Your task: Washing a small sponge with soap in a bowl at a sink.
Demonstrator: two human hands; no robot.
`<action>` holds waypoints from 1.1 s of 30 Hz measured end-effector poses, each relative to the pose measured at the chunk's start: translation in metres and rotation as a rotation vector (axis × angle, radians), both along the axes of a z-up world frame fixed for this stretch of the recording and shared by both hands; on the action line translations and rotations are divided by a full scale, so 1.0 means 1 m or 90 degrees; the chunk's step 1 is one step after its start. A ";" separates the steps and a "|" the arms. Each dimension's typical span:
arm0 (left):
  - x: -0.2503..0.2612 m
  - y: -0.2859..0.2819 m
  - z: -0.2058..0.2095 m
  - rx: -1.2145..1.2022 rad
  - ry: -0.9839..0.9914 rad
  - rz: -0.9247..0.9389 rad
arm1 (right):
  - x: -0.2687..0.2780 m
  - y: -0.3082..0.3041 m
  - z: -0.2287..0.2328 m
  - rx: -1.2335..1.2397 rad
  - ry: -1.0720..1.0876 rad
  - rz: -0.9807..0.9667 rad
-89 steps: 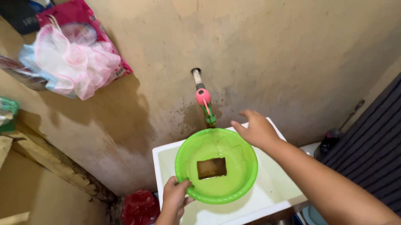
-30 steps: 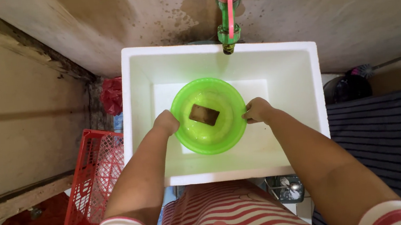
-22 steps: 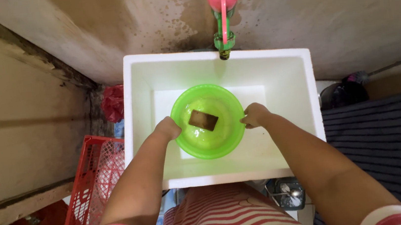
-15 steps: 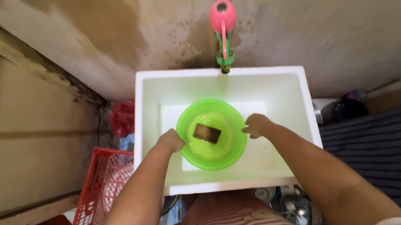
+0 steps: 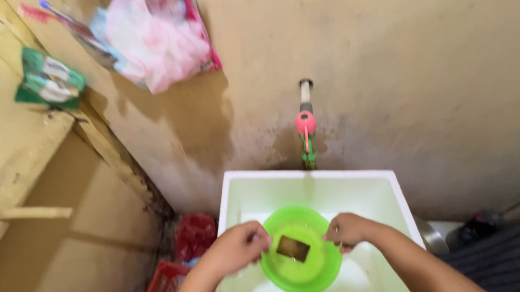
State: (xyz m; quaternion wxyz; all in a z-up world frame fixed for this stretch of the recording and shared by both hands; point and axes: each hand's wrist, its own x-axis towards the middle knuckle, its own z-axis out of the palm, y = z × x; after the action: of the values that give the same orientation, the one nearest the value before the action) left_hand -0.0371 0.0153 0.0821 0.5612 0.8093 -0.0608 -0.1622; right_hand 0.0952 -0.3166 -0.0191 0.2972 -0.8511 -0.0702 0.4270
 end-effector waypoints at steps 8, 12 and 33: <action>-0.112 0.052 0.162 -0.150 -0.355 -0.123 | -0.040 0.027 0.083 0.059 -0.116 0.076; -0.117 0.061 0.191 -0.232 -0.266 -0.030 | -0.046 0.062 0.137 0.211 -0.242 0.095; -0.047 0.134 0.352 -0.283 -0.675 0.216 | 0.027 0.271 0.510 0.662 -0.722 0.146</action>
State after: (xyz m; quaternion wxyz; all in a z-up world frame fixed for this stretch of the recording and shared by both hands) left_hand -0.0839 0.1490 0.4343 0.6284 0.6415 -0.2345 0.3723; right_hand 0.1223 -0.0456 0.4906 0.5310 -0.6779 -0.4907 -0.1331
